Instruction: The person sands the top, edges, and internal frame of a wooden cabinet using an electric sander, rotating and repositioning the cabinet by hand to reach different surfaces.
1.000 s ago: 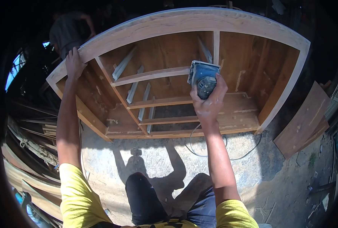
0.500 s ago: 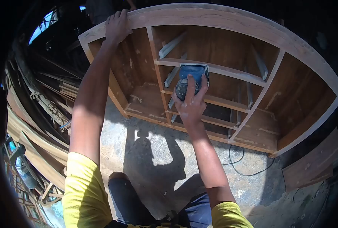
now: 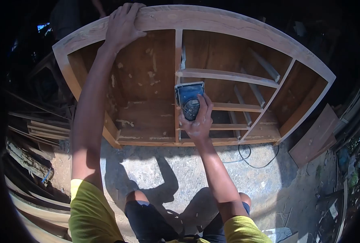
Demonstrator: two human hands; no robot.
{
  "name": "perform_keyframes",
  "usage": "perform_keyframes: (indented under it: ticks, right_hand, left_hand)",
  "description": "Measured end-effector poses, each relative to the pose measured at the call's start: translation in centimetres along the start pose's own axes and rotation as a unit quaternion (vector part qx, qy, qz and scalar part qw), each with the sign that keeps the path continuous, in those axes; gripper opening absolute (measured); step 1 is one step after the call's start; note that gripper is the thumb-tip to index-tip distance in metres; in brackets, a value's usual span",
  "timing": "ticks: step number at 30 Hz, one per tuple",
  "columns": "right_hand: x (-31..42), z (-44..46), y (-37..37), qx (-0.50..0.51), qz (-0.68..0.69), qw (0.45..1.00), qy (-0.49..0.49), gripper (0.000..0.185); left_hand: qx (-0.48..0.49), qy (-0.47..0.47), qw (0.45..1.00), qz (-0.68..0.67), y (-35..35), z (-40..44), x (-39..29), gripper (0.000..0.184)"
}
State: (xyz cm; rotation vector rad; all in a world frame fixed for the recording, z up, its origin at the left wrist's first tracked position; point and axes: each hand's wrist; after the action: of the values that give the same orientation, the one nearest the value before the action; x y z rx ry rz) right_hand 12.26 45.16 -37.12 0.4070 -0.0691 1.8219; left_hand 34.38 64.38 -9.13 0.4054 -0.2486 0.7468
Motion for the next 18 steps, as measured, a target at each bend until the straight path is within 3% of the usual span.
perform_keyframes:
  ticks: [2,7,10,11,18]
  right_hand:
    - [-0.7,-0.2,0.4,0.005,0.008,1.000,-0.028,0.083]
    - [2.5,-0.2,0.4,0.013,-0.033,0.999,0.019,0.086]
    - [4.3,-1.1,-2.7,0.028,-0.071,0.997,-0.034,0.084]
    - [4.7,-0.9,-3.4,0.011,-0.084,0.996,-0.006,0.082]
    - [9.6,10.4,-4.2,-0.079,-0.085,0.993,0.028,0.081]
  left_hand:
    - [-0.012,-0.002,1.000,-0.012,-1.2,-0.1,0.7,0.089]
    - [-0.028,0.012,0.999,-0.035,-1.5,-0.5,0.9,0.089]
    - [-0.011,0.030,0.998,-0.054,-1.0,-0.7,0.6,0.093]
    - [-0.018,0.025,0.998,-0.055,-0.9,-0.7,0.5,0.093]
    - [-0.019,0.025,0.997,-0.075,-1.1,-0.8,0.7,0.094]
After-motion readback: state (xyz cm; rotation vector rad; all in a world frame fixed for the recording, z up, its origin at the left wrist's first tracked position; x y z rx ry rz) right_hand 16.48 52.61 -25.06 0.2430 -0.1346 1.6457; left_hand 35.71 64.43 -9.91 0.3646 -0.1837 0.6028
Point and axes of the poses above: each hand's wrist, its own z-axis towards the middle knuckle, its own y-axis out of the back of the hand, x = y × z, and after that the axes turned 4 degrees about -y, right-handed
